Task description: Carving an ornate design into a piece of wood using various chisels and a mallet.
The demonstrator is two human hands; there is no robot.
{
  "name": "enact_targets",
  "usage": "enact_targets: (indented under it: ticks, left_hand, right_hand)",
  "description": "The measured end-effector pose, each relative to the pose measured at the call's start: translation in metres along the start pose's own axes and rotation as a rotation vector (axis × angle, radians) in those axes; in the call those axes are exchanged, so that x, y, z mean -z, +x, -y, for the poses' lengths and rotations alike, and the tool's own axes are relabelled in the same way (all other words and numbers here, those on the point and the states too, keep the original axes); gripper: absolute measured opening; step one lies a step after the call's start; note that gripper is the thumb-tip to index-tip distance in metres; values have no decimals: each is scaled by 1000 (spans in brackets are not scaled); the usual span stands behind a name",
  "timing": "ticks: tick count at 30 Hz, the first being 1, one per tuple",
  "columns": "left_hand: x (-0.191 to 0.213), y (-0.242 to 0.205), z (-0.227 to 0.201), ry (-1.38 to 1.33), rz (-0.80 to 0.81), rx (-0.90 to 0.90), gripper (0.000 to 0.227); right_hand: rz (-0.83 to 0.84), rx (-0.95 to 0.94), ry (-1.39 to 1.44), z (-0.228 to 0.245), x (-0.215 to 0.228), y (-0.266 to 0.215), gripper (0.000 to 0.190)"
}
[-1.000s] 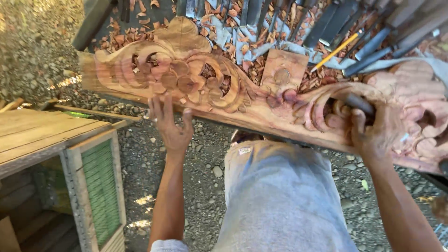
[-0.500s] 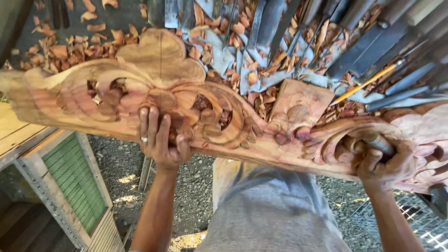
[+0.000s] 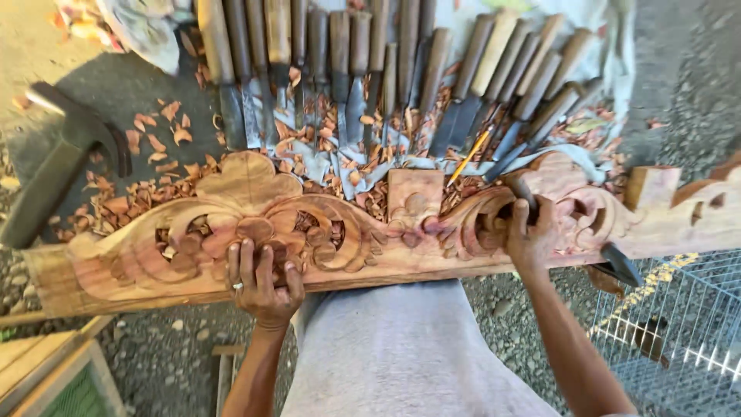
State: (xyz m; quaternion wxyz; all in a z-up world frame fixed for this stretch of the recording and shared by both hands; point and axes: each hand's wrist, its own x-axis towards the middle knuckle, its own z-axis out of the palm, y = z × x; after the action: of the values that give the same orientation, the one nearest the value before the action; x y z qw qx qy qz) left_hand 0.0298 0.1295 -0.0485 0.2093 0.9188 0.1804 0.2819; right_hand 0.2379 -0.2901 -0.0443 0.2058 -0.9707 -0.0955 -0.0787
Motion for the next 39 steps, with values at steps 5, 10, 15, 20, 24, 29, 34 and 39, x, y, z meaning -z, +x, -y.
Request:
enact_targets:
  ticks: [5,10,15,20,24,29,34,39]
  left_hand:
    - [0,4,1,43,-18,-9,34]
    - [-2,1,3,39,-25,-10,33]
    - [-6,-3,7,47,-20,4,33]
    - [-5,-4,10,-22,-30,-23,33]
    - [-4,-2,8,-2,-24,-21,33]
    - [-2,-3,3,6,-40,-5,32]
    - [-4,-7,1,35,-60,-8,34]
    - [-3,-10,0,39,-53,24,34]
  right_hand:
    - [184,-424,777,56,-46,69,32]
    - [250,-559,1046,106,-120,155,49]
    - [176,-226,846,49,-182,154,65]
    - [198,-69,866,87,-77,97,57]
    - [177,-7,307,73,-16,21,54]
    - [164,-104,8,9,13,-60,72]
    - [95,-127,-10,-19,-10,-79,80]
    - [34,-157,30,-7,-9,-73,79]
